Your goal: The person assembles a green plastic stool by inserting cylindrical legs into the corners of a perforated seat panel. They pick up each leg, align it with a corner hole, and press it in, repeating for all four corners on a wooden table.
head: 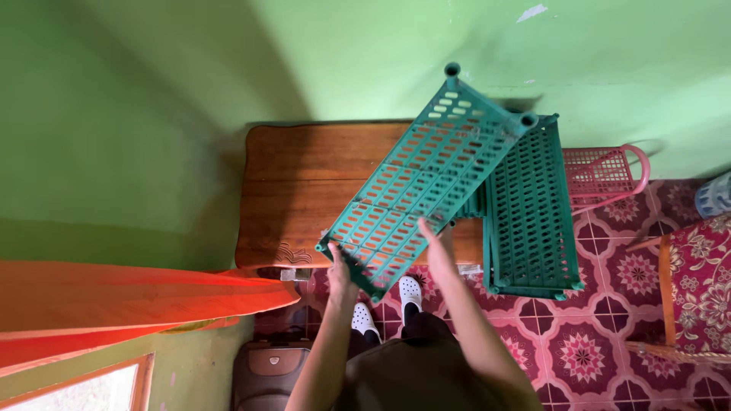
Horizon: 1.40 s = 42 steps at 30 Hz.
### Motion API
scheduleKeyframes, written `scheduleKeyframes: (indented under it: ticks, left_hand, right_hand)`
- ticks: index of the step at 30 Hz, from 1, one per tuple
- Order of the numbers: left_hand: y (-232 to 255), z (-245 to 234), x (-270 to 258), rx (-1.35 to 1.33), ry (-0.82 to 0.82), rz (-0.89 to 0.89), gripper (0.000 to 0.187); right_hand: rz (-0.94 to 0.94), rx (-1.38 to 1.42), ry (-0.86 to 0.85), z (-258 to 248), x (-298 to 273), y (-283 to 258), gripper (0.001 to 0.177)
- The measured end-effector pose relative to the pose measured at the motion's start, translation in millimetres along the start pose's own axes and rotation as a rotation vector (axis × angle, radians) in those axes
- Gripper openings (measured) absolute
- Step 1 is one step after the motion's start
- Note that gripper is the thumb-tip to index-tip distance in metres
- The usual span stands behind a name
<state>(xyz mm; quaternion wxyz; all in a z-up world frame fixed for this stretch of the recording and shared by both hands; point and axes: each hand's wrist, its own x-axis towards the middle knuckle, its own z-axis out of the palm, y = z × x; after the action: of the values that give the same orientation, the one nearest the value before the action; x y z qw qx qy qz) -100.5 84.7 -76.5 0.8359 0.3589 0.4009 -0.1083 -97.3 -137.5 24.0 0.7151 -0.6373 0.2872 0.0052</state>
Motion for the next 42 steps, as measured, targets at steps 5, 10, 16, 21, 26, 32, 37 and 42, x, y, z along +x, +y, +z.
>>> scheduleKeyframes:
  ticks: [5, 10, 16, 21, 26, 32, 37, 42]
  left_hand:
    - [-12, 2, -6, -0.088, -0.136, -0.04, 0.059]
    - [10, -16, -24, 0.043, -0.306, -0.133, 0.054]
    - [65, -71, -77, -0.018, -0.719, -0.112, 0.055]
    - [84, -103, -87, -0.247, -0.66, -0.183, 0.076]
    - [79, -103, -82, 0.175, -0.508, -0.053, 0.056]
    - [94, -95, -97, 0.151, -0.433, -0.052, 0.04]
    - [91, -97, -80, 0.262, -0.434, -0.032, 0.026]
    - [58, -99, -55, 0.145, -0.506, 0.014, 0.022]
  right_hand:
    - [-0.104, -0.229, -0.011, 28, -48, 37, 0.072]
    - [-0.045, -0.214, 0.016, 24, -54, 41, 0.073]
    - [-0.076, -0.085, -0.068, 18, -23, 50, 0.066]
    - [0.054, -0.215, -0.18, 19, -4, 67, 0.063]
    - [0.118, -0.39, -0.34, 35, 7, 73, 0.06]
    - [0.181, -0.296, -0.498, 45, 23, 65, 0.059]
    - [0.225, -0.403, -0.471, 41, 35, 56, 0.068]
    - [0.309, -0.683, -0.433, 31, 46, 33, 0.082]
